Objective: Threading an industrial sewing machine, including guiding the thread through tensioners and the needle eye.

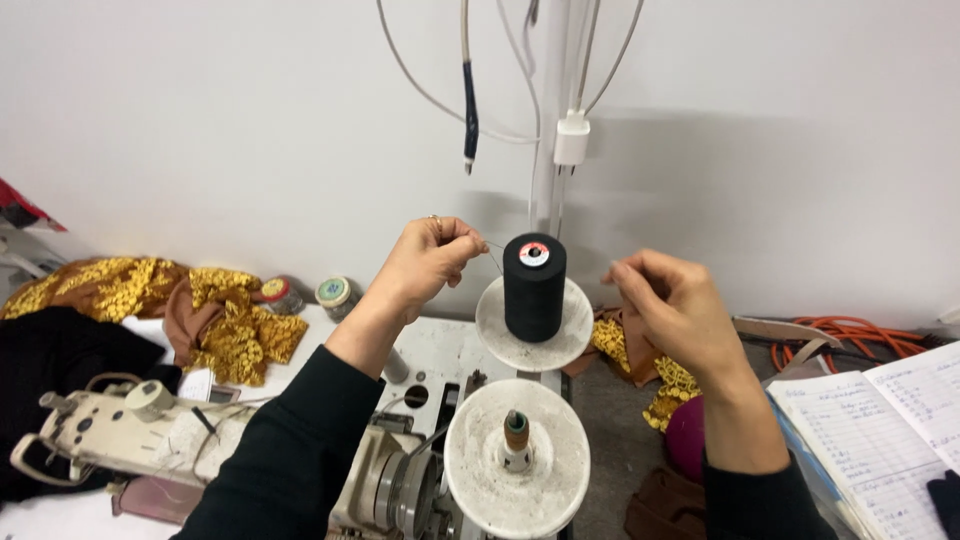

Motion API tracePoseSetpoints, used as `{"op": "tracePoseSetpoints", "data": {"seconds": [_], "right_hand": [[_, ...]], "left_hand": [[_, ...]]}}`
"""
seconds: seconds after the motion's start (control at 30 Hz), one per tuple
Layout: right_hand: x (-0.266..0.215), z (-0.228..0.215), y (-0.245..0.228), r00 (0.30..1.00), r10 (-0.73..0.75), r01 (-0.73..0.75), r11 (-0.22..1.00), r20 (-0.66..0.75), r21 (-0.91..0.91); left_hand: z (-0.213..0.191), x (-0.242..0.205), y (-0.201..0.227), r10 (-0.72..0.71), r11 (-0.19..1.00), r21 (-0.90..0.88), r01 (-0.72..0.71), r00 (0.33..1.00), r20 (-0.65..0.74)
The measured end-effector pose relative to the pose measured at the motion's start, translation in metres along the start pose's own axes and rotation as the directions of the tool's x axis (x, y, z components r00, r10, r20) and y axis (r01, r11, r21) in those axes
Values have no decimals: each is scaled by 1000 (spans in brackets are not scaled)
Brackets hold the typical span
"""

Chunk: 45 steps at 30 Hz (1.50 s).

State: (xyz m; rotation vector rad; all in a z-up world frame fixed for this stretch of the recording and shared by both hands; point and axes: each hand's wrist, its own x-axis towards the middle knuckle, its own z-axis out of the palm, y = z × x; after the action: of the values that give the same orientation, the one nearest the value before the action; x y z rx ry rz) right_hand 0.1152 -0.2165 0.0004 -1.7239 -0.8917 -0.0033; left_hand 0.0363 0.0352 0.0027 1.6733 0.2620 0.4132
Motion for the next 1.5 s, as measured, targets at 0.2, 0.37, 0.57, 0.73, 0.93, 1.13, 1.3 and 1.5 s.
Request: {"op": "tracePoseSetpoints", "data": {"seconds": [0.2, 0.37, 0.57, 0.73, 0.93, 1.13, 1.3, 1.5], "right_hand": [[53, 10, -28, 970, -238, 238, 971, -54, -13], [78, 23, -48, 968, -223, 190, 951, 113, 245], [86, 14, -80, 963, -71, -70, 864, 260, 498], [92, 1, -99, 977, -170, 131, 957, 133, 261], [94, -24, -126, 982, -181, 189, 942, -56, 277], [115, -44, -139, 947, -261, 313, 883, -189, 349], [122, -43, -153, 913, -357, 403, 870, -199, 285], [127, -38, -144, 895, -404, 440, 871, -190, 218]], "left_hand": [[3, 22, 27, -3, 995, -101, 10, 997, 72], [6, 22, 65, 84, 996, -15, -83, 991, 101], [8, 14, 110, 239, 940, 209, -268, 958, 156], [7, 12, 115, 199, 969, 107, -223, 960, 198], [-6, 4, 118, 111, 964, 221, -149, 978, 174], [-41, -6, 155, 190, 807, 557, -196, 979, 70], [-27, 8, 193, 258, 908, 335, -251, 966, 24], [3, 21, 192, 222, 975, -52, -216, 934, 280]]}}
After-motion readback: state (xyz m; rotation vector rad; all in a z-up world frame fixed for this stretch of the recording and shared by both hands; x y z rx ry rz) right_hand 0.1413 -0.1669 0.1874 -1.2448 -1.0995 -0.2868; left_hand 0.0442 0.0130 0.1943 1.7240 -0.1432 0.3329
